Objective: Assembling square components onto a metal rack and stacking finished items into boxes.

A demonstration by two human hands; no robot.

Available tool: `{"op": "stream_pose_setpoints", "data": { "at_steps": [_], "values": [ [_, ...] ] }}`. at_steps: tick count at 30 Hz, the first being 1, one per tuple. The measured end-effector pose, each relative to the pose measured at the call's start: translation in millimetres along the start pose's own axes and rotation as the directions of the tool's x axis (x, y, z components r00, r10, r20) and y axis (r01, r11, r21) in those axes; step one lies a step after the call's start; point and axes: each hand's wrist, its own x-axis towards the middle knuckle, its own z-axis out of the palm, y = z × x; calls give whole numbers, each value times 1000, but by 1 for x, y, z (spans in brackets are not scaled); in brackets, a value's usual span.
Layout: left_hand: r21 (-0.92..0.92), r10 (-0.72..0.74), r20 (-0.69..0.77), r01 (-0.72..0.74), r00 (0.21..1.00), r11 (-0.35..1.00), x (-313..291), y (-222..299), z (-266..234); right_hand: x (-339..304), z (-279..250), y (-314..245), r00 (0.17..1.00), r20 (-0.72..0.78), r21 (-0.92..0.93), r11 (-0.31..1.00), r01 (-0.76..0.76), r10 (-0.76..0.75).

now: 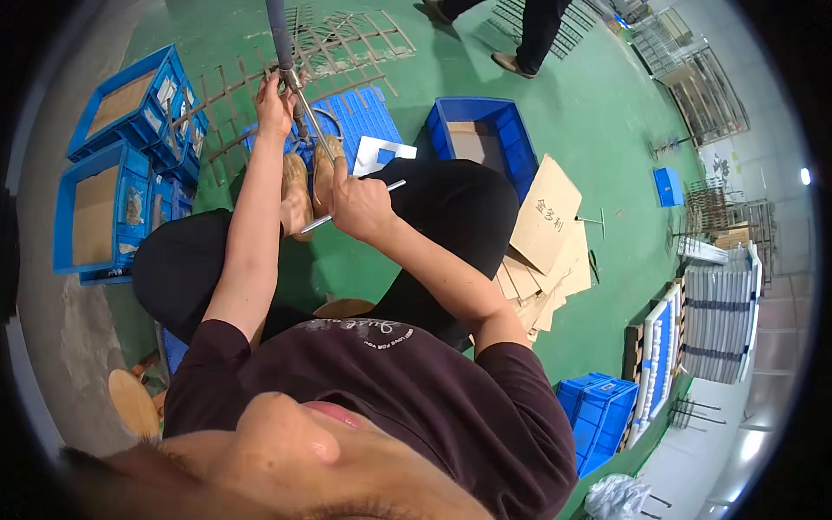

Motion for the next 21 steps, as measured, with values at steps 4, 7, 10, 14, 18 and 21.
{"op": "stream_pose_setpoints", "data": {
  "at_steps": [4,7,10,14,18,21],
  "values": [
    [36,-65,-108,69,992,997,3,1,-6,2,-3,-8,998,-56,-34,999,17,-19],
    [9,-29,-24,29,999,1000,1,-1,-6,3,-10,-8,998,-42,-21,999,37,-38],
    [53,-72,-64,76,995,996,-2,-2,-7,2,-7,-4,999,-15,-78,996,37,-38],
    [6,-51,-77,52,996,999,0,-5,-12,1,2,-1,997,-65,-17,999,46,-47],
    [14,-59,-75,60,995,998,3,-10,-22,0,12,-2,1000,-14,15,1000,7,-7],
    [-24,-25,-66,23,998,999,3,-13,-27,0,20,-1,1000,-2,20,1000,-4,4]
  ]
}}
